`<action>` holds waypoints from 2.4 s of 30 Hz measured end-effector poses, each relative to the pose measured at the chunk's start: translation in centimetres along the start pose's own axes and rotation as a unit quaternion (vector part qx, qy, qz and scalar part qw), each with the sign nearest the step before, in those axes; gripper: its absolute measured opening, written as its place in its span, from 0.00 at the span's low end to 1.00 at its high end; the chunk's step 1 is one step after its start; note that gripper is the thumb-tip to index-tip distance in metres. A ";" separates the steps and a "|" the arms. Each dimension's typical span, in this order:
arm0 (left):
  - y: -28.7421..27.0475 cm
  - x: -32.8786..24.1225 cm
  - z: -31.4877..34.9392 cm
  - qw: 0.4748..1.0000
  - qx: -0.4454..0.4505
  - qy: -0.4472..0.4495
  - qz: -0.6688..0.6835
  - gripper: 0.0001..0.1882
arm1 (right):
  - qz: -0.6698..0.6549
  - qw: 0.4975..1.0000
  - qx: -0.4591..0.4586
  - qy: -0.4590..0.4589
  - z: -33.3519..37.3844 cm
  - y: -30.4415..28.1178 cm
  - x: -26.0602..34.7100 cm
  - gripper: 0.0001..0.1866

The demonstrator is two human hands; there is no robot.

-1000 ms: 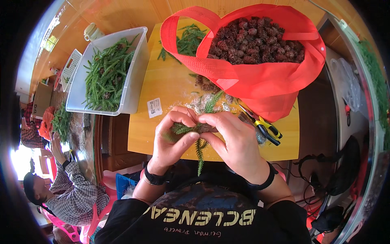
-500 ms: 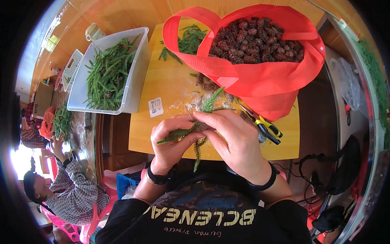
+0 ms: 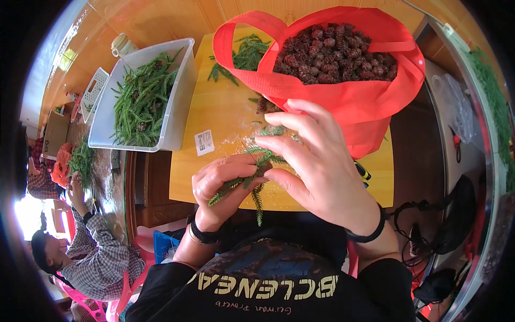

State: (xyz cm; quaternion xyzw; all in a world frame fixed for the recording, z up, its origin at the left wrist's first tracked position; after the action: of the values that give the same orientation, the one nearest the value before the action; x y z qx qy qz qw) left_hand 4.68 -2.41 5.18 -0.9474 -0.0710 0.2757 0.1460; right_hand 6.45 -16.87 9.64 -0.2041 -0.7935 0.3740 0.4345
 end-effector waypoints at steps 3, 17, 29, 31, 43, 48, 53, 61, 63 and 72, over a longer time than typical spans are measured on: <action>0.4 -0.2 -0.2 0.999 0.030 0.026 -0.008 0.15 | 0.005 0.998 0.063 -0.020 -0.5 0.6 -0.2 0.19; 0.5 -0.8 -0.7 0.997 0.054 0.043 0.033 0.16 | -0.289 0.936 0.188 0.067 -0.9 1.8 -1.8 0.08; 0.3 -1.5 -0.9 0.998 0.051 0.012 0.029 0.16 | -0.292 0.949 0.105 0.046 -0.3 0.9 -1.4 0.08; 0.4 -1.9 -1.1 0.999 0.041 0.025 0.010 0.15 | -0.293 0.952 0.078 0.044 -0.3 0.9 -1.7 0.09; 0.9 -2.0 -0.7 0.998 0.050 0.015 0.023 0.15 | -0.247 0.965 -0.008 -0.088 0.4 0.4 -1.6 0.11; 1.1 -1.8 -0.8 0.998 0.055 0.000 0.026 0.15 | -0.276 0.958 -0.014 -0.079 0.8 0.5 -2.3 0.11; 0.9 -1.9 -1.1 0.998 0.054 0.000 0.017 0.15 | -0.265 0.959 -0.022 -0.096 0.9 0.5 -2.2 0.11; 0.9 -1.7 -1.4 0.997 0.069 -0.020 0.008 0.14 | -0.209 0.968 -0.037 -0.132 1.9 0.4 -2.0 0.11; 0.8 -1.6 -1.5 0.998 0.067 -0.009 -0.003 0.15 | -0.196 0.976 -0.049 -0.078 1.9 0.5 -2.2 0.12; 1.3 -1.0 -1.3 0.997 0.078 -0.023 0.009 0.16 | -0.225 0.972 0.059 -0.011 2.0 0.4 -2.6 0.19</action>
State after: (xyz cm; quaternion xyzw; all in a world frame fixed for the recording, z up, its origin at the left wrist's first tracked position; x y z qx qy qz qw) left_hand 4.58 -4.14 6.32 -0.9273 -0.0446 0.3030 0.2151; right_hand 6.12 -19.13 7.25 0.0098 -0.8004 0.3145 0.5103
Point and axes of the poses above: each hand's wrist, its own z-axis away from the middle knuckle, its own y-axis out of the palm, x = y × z, the point moved 6 cm from there along -z, towards the middle knuckle, and after that the axes turned 12 degrees about y, right-handed, at the moved point
